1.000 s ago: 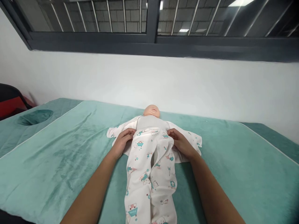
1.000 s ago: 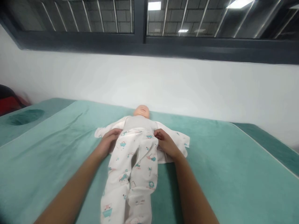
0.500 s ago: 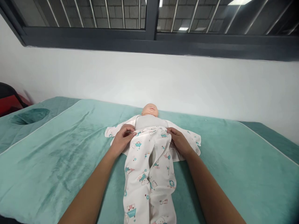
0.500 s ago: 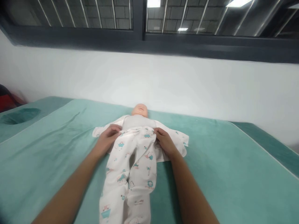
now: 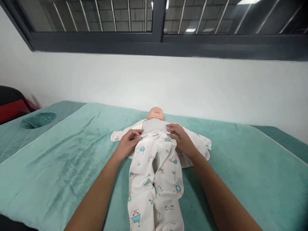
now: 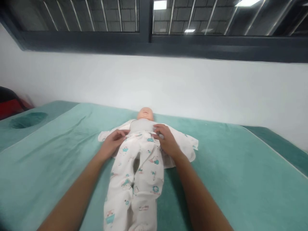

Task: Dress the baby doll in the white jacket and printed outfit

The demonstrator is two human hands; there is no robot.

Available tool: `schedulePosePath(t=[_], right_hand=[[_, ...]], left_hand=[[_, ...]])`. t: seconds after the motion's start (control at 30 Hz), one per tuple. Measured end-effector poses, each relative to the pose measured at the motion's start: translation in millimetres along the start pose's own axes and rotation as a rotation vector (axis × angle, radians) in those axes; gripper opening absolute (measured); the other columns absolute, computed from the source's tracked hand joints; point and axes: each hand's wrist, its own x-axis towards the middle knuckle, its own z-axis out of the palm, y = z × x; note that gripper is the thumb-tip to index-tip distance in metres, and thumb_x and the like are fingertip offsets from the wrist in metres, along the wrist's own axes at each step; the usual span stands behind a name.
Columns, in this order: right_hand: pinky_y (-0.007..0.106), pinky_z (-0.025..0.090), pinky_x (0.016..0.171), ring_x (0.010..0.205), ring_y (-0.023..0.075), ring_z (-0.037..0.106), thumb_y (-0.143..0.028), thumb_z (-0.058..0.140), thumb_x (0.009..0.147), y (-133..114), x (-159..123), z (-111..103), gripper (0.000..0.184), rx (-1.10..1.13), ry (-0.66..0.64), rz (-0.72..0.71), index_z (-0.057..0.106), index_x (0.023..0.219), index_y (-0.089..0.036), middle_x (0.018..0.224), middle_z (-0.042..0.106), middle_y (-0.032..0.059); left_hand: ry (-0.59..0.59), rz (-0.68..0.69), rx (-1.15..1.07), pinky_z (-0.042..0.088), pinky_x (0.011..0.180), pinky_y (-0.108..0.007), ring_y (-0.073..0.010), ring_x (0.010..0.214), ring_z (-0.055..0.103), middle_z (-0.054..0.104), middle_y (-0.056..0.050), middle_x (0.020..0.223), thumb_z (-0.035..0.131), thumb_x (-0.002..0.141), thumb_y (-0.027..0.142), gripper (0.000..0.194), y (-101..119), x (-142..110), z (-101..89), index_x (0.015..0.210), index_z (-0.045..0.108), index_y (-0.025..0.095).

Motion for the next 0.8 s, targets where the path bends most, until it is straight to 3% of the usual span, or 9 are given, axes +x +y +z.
schedulePosePath(t=[0.13,0.23,0.37,0.5,0.6,0.7,0.8], right_hand=[[0.045,0.031,0.103,0.119,0.0261,0.046,-0.035,0.054,0.089,-19,21,1,0.019,-0.149,-0.042,-0.041,0.063,0.075,-0.025,0.120,0.062,0.0038],[0.044,0.029,0.107,0.128,0.0261,0.041,-0.040,0.065,0.081,-29,37,9,0.017,-0.080,-0.204,-0.008,0.063,0.075,-0.024,0.130,0.057,0.0023],[0.044,0.027,0.108,0.134,0.0274,0.037,-0.046,0.071,0.074,-33,44,18,0.028,-0.019,-0.378,-0.016,0.058,0.072,-0.022,0.139,0.050,0.0024],[0.039,0.033,0.101,0.123,0.0252,0.047,-0.045,0.059,0.084,-33,38,17,0.027,0.002,-0.364,0.015,0.055,0.071,-0.022,0.135,0.054,0.0001],[0.034,0.040,0.083,0.099,0.0223,0.057,-0.046,0.052,0.088,-31,41,17,0.027,-0.039,-0.276,0.109,0.055,0.075,-0.023,0.113,0.066,0.0014],[0.029,0.036,0.066,0.072,0.0175,0.052,-0.044,0.050,0.087,-25,60,23,0.027,-0.167,-0.145,0.182,0.048,0.071,-0.022,0.075,0.061,-0.0005],[0.027,0.032,0.061,0.062,0.0150,0.045,-0.037,0.054,0.081,-16,84,31,0.028,-0.212,-0.068,0.234,0.038,0.063,-0.021,0.062,0.050,-0.0024]], left_hand=[[-0.047,-0.010,0.011,0.039,0.099,-0.035,-0.0244,0.121,0.052,0.056,-0.009,0.133,0.068,0.078,0.034,0.019,-3,1,-0.7,0.083,0.058,0.019],[-0.054,-0.005,0.008,0.041,0.096,-0.034,-0.0239,0.120,0.052,0.055,-0.008,0.133,0.067,0.079,0.032,0.018,-5,3,-1.7,0.088,0.058,0.020],[-0.062,0.015,0.038,0.041,0.094,-0.032,-0.0229,0.117,0.053,0.055,-0.007,0.130,0.068,0.078,0.031,0.018,-8,3,-3.6,0.080,0.054,0.019],[-0.035,0.063,0.109,0.040,0.096,-0.033,-0.0226,0.117,0.052,0.056,-0.008,0.129,0.062,0.083,0.036,0.022,-11,3,0.9,0.076,0.049,0.020],[0.051,0.110,0.216,0.039,0.095,-0.035,-0.0213,0.114,0.053,0.057,-0.008,0.128,0.053,0.088,0.036,0.018,-10,11,8.0,0.082,0.044,0.021],[0.155,0.092,0.438,0.041,0.083,-0.033,-0.0199,0.091,0.058,0.063,-0.005,0.099,0.046,0.092,0.035,0.015,-6,31,14.0,0.085,0.041,0.023],[0.234,0.033,0.638,0.039,0.070,-0.031,-0.0187,0.071,0.054,0.057,0.000,0.075,0.047,0.091,0.031,0.011,-3,53,18.5,0.084,0.042,0.023]])
